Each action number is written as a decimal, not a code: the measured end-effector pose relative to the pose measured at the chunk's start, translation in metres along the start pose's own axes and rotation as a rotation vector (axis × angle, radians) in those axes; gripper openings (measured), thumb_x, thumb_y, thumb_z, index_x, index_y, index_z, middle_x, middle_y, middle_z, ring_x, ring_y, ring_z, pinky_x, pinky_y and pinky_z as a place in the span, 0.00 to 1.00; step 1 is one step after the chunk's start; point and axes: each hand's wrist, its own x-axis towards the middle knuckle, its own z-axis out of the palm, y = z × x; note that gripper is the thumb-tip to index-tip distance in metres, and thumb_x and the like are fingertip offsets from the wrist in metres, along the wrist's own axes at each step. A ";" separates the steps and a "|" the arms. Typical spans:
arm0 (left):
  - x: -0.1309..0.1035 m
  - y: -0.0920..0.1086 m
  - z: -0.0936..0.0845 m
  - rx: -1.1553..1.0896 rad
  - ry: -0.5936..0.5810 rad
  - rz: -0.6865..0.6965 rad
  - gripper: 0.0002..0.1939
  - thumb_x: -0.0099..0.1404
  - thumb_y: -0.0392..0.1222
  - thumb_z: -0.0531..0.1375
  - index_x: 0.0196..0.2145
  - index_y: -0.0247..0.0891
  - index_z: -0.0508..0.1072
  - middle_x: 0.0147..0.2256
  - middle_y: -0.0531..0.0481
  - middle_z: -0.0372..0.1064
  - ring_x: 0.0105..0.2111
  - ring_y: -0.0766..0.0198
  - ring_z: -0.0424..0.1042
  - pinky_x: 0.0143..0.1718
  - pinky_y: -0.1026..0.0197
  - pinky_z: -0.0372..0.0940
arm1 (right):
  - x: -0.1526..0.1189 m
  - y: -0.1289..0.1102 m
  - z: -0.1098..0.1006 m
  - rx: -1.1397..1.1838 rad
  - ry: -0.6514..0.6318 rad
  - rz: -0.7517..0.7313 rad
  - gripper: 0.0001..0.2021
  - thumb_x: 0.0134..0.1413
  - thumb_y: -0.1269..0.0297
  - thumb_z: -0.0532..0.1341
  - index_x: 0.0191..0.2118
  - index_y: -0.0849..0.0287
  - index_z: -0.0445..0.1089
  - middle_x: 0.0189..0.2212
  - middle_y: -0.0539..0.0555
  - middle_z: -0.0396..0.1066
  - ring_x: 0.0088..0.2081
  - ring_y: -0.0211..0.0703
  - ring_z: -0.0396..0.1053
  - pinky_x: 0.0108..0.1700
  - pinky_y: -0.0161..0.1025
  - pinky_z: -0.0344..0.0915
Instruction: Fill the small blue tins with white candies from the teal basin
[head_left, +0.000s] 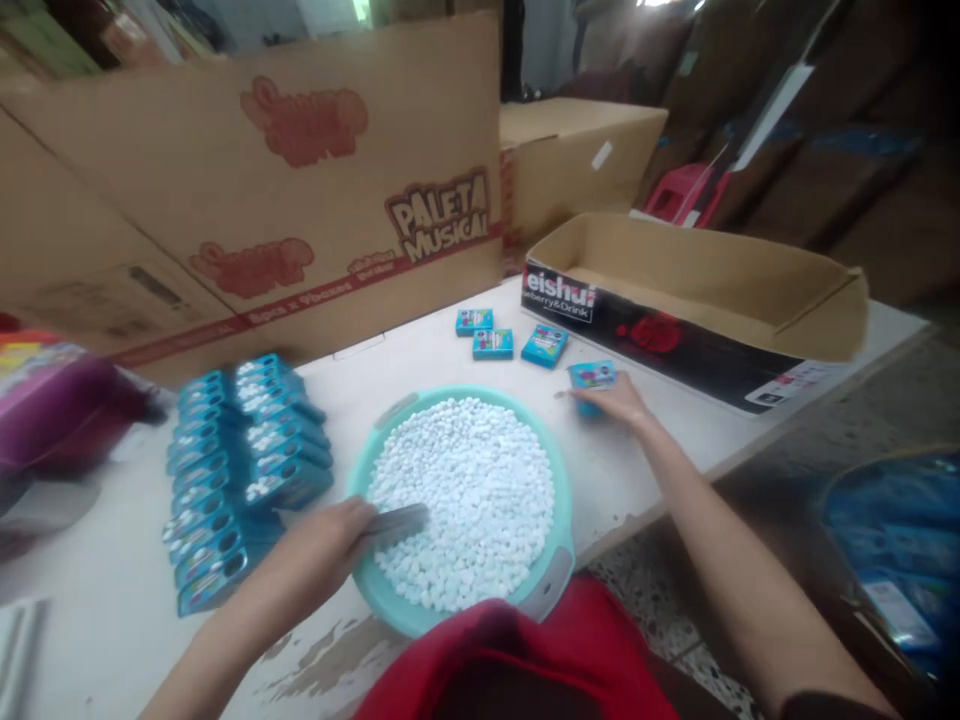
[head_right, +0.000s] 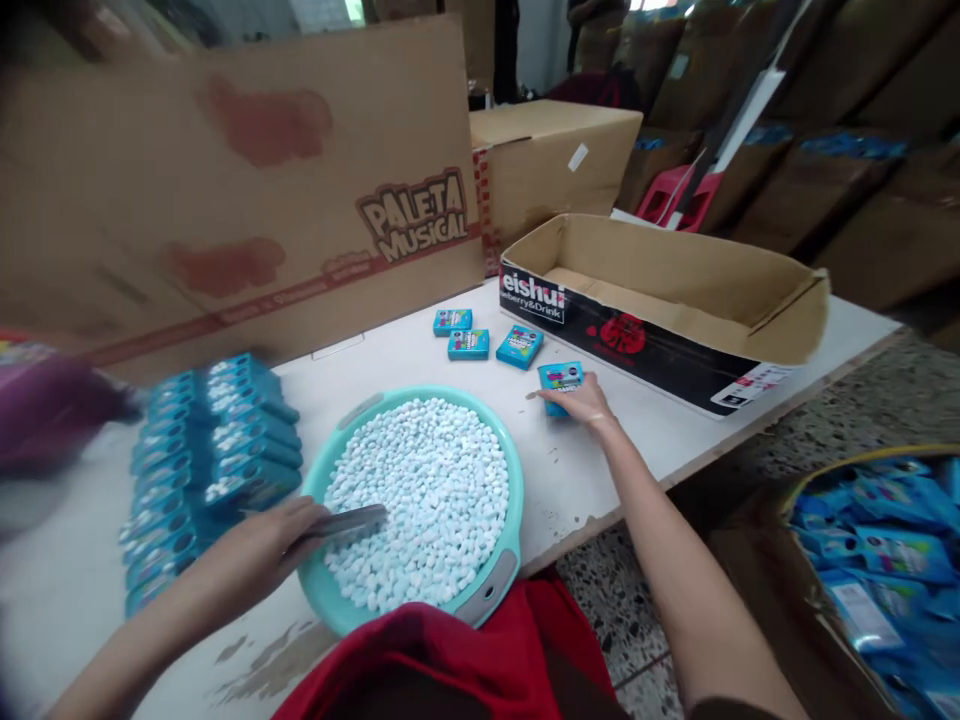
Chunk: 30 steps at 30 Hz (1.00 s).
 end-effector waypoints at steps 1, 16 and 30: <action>0.005 0.004 0.002 0.033 -0.033 -0.005 0.12 0.68 0.40 0.48 0.37 0.39 0.71 0.36 0.43 0.72 0.35 0.51 0.73 0.37 0.53 0.64 | -0.013 0.006 -0.002 0.091 -0.011 -0.012 0.36 0.37 0.40 0.70 0.48 0.60 0.65 0.39 0.61 0.75 0.43 0.54 0.73 0.43 0.47 0.72; 0.069 0.039 0.050 -0.334 0.002 0.150 0.11 0.70 0.42 0.51 0.46 0.38 0.67 0.44 0.43 0.71 0.41 0.56 0.71 0.45 0.54 0.66 | -0.165 -0.021 0.002 0.845 -0.334 -0.150 0.22 0.56 0.55 0.66 0.53 0.51 0.64 0.48 0.55 0.75 0.46 0.50 0.75 0.46 0.48 0.76; 0.014 0.032 -0.075 -0.173 0.143 0.340 0.11 0.73 0.47 0.53 0.47 0.40 0.69 0.38 0.49 0.71 0.36 0.64 0.70 0.37 0.62 0.64 | -0.171 -0.053 0.036 0.234 -0.229 -0.872 0.20 0.59 0.75 0.57 0.56 0.52 0.61 0.49 0.56 0.68 0.52 0.50 0.67 0.55 0.49 0.66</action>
